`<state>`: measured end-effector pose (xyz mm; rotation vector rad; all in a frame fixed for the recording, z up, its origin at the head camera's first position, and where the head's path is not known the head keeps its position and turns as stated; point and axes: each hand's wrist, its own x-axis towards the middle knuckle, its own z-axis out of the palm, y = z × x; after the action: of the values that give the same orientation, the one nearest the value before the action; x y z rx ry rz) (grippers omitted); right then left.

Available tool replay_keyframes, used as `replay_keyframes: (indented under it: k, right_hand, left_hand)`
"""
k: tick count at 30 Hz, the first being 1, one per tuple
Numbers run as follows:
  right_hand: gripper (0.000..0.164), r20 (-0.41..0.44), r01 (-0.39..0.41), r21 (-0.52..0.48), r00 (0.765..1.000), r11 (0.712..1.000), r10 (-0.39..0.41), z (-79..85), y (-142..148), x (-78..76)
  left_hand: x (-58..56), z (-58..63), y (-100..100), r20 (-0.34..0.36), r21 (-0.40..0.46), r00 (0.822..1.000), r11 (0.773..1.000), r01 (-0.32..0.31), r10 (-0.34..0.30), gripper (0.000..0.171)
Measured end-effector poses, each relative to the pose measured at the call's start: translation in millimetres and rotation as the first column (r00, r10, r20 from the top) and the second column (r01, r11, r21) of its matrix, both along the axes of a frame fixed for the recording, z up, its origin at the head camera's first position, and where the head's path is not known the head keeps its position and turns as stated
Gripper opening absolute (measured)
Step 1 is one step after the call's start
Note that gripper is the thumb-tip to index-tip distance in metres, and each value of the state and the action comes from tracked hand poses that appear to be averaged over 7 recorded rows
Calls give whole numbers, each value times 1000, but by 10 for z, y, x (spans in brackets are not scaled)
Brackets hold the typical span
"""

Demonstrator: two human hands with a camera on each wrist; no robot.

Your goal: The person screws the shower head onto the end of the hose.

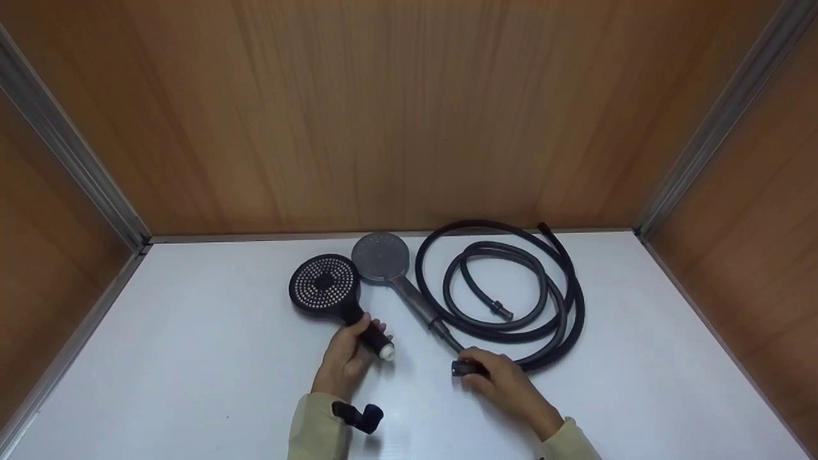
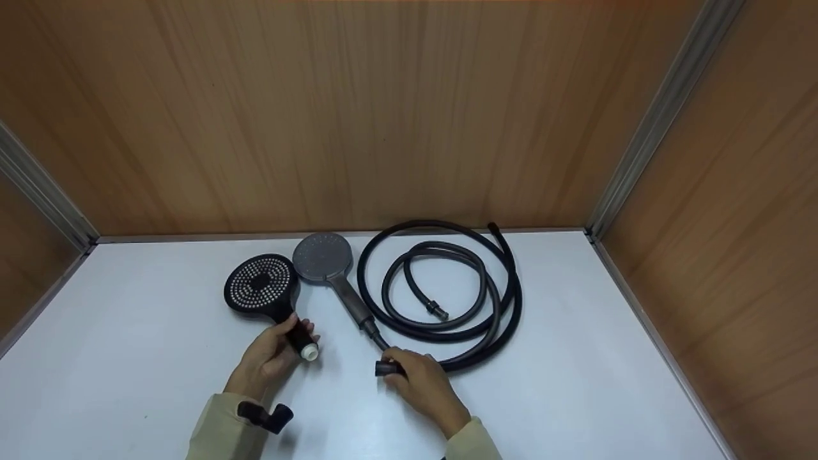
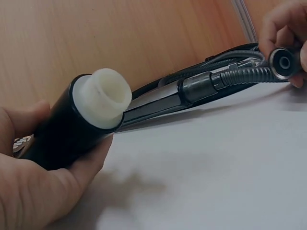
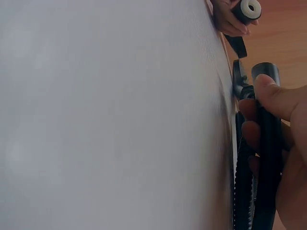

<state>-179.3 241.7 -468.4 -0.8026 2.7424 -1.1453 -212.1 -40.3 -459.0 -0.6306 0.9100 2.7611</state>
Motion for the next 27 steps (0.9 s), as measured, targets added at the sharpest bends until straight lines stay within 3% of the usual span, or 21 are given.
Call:
replay_keyframes:
  k: [7, 15, 20, 27]
  right_hand:
    - [28, -104, 15, -67, 994, 998, -22, 19, -135, -147]
    - [29, -114, 59, -64, 991, 996, -66, 75, -238, -253]
    - [30, -136, 116, -63, 983, 991, -123, 72, -298, -274]
    - [23, -266, 97, -128, 955, 987, -128, 1, -404, -321]
  left_hand:
    - [16, -52, 142, -70, -60, 998, 998, -12, 7, 42]
    - [-18, -23, 311, -186, -71, 981, 995, -66, 52, 58]
    - [-35, -47, 419, -197, -43, 969, 986, -163, 152, 53]
    - [3, -128, 541, -207, -49, 951, 969, -243, 228, 45]
